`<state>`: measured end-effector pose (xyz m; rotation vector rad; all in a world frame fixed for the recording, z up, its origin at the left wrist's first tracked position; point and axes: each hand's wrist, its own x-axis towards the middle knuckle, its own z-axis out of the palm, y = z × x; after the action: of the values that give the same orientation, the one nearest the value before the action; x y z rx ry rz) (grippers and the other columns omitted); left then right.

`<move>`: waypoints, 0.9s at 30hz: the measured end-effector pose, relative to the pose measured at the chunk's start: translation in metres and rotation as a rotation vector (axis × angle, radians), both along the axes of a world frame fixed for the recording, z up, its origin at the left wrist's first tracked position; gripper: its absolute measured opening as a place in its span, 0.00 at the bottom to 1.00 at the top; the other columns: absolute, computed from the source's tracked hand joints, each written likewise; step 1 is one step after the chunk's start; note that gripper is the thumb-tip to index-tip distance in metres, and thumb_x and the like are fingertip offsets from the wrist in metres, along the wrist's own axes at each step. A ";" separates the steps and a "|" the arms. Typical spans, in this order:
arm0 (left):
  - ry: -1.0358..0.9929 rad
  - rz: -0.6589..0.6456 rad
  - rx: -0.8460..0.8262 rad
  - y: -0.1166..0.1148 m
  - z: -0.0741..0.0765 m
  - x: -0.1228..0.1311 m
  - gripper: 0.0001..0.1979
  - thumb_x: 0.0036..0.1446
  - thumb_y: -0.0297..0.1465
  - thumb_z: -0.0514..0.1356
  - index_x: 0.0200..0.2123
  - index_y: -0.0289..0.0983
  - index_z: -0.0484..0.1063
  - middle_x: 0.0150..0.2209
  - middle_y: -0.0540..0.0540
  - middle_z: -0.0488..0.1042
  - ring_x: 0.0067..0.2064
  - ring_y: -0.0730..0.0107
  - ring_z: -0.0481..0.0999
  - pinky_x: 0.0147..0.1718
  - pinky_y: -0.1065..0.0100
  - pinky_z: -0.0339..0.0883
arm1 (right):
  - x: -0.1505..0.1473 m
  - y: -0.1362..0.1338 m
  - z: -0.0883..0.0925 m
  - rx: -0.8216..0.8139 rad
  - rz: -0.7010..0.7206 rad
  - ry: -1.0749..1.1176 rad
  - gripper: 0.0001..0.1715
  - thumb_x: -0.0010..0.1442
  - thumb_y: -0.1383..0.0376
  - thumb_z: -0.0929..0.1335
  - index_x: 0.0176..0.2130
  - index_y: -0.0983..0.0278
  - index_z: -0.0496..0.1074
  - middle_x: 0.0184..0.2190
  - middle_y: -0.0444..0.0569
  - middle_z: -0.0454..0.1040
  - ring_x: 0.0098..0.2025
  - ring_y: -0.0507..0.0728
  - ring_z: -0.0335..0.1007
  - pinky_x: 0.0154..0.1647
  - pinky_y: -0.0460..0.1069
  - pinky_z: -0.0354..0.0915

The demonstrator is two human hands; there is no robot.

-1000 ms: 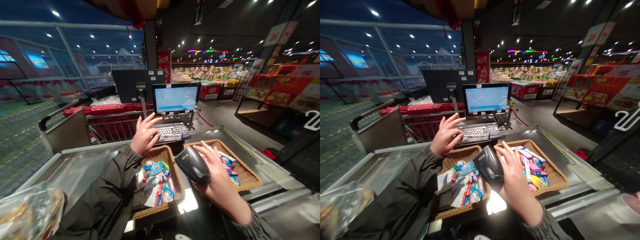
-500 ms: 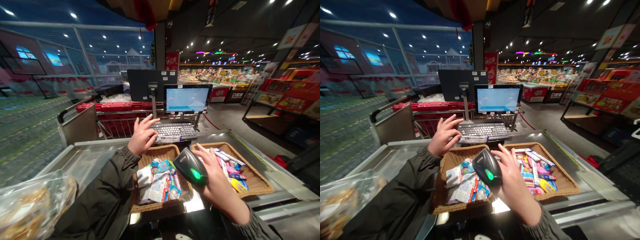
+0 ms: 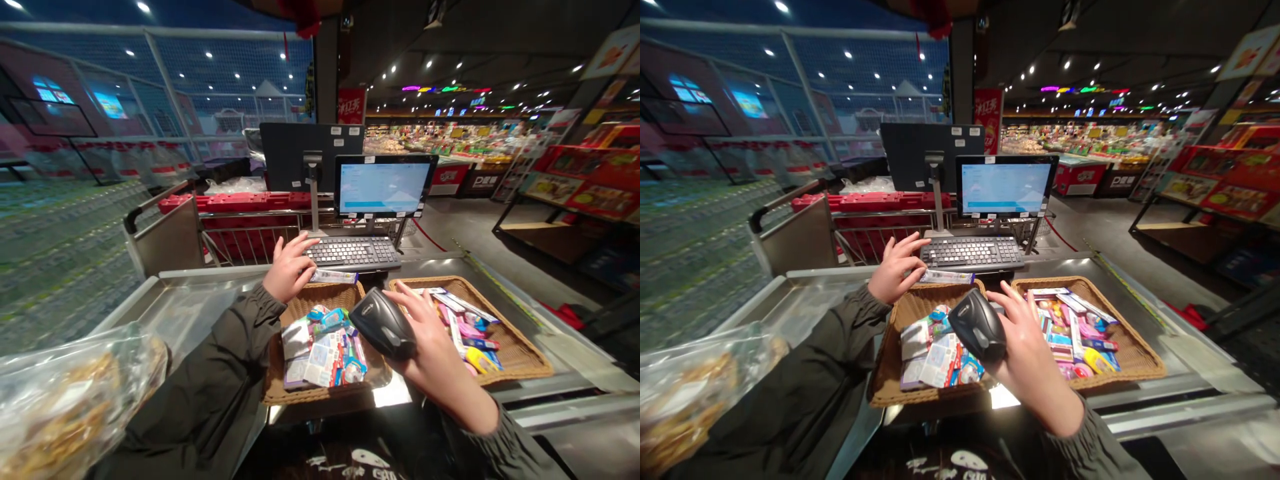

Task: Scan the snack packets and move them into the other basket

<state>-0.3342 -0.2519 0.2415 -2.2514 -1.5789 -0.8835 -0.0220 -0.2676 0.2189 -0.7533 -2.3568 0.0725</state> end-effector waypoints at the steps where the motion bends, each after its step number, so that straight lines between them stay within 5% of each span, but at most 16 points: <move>1: -0.003 -0.001 -0.017 0.002 -0.006 -0.002 0.12 0.62 0.31 0.53 0.30 0.38 0.74 0.61 0.42 0.69 0.68 0.54 0.57 0.65 0.38 0.35 | -0.001 0.000 -0.001 -0.002 0.000 -0.003 0.28 0.52 0.66 0.67 0.54 0.63 0.69 0.59 0.59 0.67 0.68 0.73 0.52 0.65 0.77 0.46; 17: -0.060 0.077 -0.271 0.031 -0.110 -0.024 0.11 0.59 0.31 0.55 0.28 0.39 0.74 0.62 0.44 0.68 0.67 0.53 0.58 0.64 0.35 0.38 | -0.010 0.008 -0.017 -0.101 0.005 -0.075 0.31 0.51 0.67 0.69 0.55 0.64 0.69 0.59 0.59 0.66 0.68 0.72 0.51 0.65 0.74 0.47; 27: 0.070 0.368 -0.417 0.037 -0.153 -0.044 0.12 0.58 0.28 0.55 0.28 0.41 0.78 0.62 0.47 0.68 0.68 0.51 0.56 0.64 0.33 0.39 | -0.013 0.012 -0.024 -0.120 0.023 -0.088 0.31 0.51 0.68 0.69 0.55 0.62 0.68 0.59 0.56 0.66 0.69 0.70 0.49 0.67 0.72 0.47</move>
<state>-0.3785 -0.2150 0.0884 -2.0922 -2.2104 -0.4010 -0.0347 -0.2559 0.1948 -0.8017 -2.4619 0.1960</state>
